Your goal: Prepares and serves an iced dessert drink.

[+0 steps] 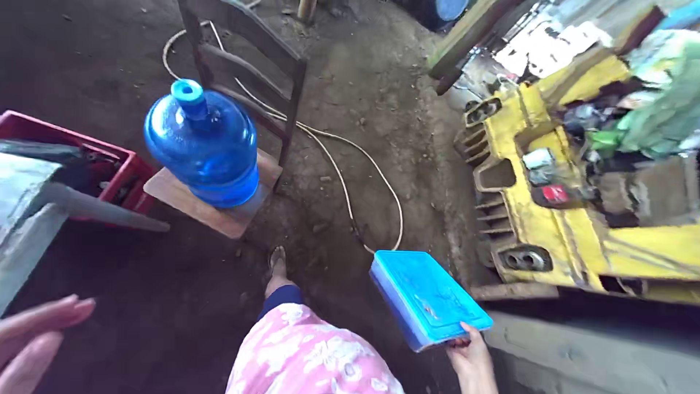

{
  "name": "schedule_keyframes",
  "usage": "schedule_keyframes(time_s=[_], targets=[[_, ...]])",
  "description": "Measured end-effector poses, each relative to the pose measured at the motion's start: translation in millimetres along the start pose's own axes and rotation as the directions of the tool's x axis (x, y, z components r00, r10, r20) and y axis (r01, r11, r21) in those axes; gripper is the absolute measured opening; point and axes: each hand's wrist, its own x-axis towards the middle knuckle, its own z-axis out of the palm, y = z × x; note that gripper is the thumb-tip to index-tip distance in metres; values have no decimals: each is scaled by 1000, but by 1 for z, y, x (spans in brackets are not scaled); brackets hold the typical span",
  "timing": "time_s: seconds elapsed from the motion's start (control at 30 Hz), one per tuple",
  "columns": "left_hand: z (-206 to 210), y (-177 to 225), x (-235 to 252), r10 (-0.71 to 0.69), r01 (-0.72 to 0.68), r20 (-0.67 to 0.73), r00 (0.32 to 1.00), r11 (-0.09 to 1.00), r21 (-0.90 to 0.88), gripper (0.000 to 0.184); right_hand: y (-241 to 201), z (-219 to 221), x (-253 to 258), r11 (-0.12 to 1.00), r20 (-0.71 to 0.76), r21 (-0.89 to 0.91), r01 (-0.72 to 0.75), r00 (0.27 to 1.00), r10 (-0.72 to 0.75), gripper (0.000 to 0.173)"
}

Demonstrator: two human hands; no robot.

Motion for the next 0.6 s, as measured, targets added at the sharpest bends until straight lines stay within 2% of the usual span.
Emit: schedule_keyframes(time_s=[0.07,0.1,0.17,0.27,0.37,0.47,0.5,0.53,0.57,0.6], targets=[[67,1,87,23,-24,-207,978,1000,-1,39,-30,64,33,1000,9,-26,15,1000,-14,11],[102,11,133,36,-24,-242,969,998,49,45,-45,99,51,999,15,-24,26,1000,-26,11],[163,35,214,118,-96,-156,981,986,138,49,-77,163,80,999,28,-23,45,999,-44,9],[224,51,307,203,-193,-69,977,972,136,36,-124,260,116,996,31,-48,71,997,-70,9],[242,44,383,149,-138,-115,982,986,97,36,-167,365,161,996,59,-36,80,995,-77,12],[234,30,450,44,1,-260,965,986,168,47,-201,481,200,984,147,-125,128,983,-109,11],[231,25,473,9,55,-316,949,980,193,52,-216,524,212,973,247,-164,161,962,-117,5],[228,15,498,-25,119,-403,915,970,210,57,-226,590,226,965,353,-182,186,929,-112,4],[225,8,516,-83,197,-472,878,961,195,63,-233,643,237,954,395,-230,191,914,-88,7],[226,5,525,-180,286,-510,841,948,137,69,-243,674,238,930,370,-306,201,926,-78,9]])
